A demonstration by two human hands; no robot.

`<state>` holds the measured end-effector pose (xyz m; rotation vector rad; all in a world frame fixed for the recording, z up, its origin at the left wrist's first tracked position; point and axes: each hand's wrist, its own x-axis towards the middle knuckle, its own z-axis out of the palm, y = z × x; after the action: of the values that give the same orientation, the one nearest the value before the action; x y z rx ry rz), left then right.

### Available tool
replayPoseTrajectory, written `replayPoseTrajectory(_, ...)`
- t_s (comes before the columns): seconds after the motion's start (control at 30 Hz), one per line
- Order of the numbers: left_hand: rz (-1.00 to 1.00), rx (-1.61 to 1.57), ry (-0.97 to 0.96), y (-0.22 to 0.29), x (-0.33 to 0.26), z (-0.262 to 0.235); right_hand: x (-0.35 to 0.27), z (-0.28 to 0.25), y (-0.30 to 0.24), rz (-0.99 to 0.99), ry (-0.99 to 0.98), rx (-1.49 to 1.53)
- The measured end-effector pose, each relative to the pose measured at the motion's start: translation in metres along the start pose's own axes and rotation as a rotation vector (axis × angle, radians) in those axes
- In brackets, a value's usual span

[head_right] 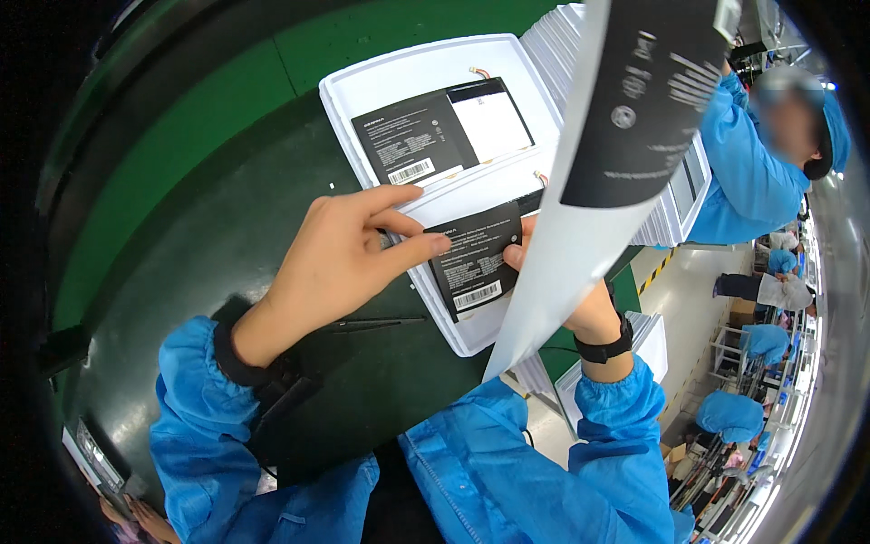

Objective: Assembling internal components and applying labels to an electronic device on a production line.

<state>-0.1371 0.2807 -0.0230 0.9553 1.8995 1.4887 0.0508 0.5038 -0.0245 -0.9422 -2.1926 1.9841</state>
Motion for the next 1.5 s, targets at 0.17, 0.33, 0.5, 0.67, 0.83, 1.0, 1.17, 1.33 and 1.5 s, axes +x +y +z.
replayPoseTrajectory(0.17,0.010,-0.095,-0.061,-0.010,0.012,0.007,-0.002,0.013,-0.029,0.172,0.056,-0.005)
replayPoseTrajectory(0.33,0.066,-0.020,-0.022,-0.001,0.005,0.009,0.001,0.025,-0.048,0.012,0.187,-0.250)
replayPoseTrajectory(0.5,0.363,0.291,0.086,-0.010,-0.006,0.001,-0.002,0.019,-0.041,0.013,0.168,-0.258)
replayPoseTrajectory(0.67,0.681,0.475,0.115,-0.032,-0.007,-0.019,-0.003,0.011,-0.036,0.059,0.139,-0.276)
replayPoseTrajectory(0.83,0.720,0.567,-0.022,-0.039,-0.010,-0.020,-0.005,0.017,-0.035,0.068,0.113,-0.273)
replayPoseTrajectory(1.0,0.713,0.597,-0.024,-0.038,-0.010,-0.020,-0.005,0.018,-0.031,0.129,0.143,-0.244)
replayPoseTrajectory(1.17,0.711,0.596,-0.020,-0.038,-0.009,-0.020,-0.004,0.019,-0.031,0.124,0.149,-0.230)
replayPoseTrajectory(1.33,0.712,0.610,-0.022,-0.034,-0.010,-0.020,-0.007,0.019,-0.032,0.107,0.167,-0.256)
replayPoseTrajectory(1.5,0.699,0.613,-0.027,-0.038,-0.010,-0.019,-0.005,0.018,-0.030,0.118,0.150,-0.250)
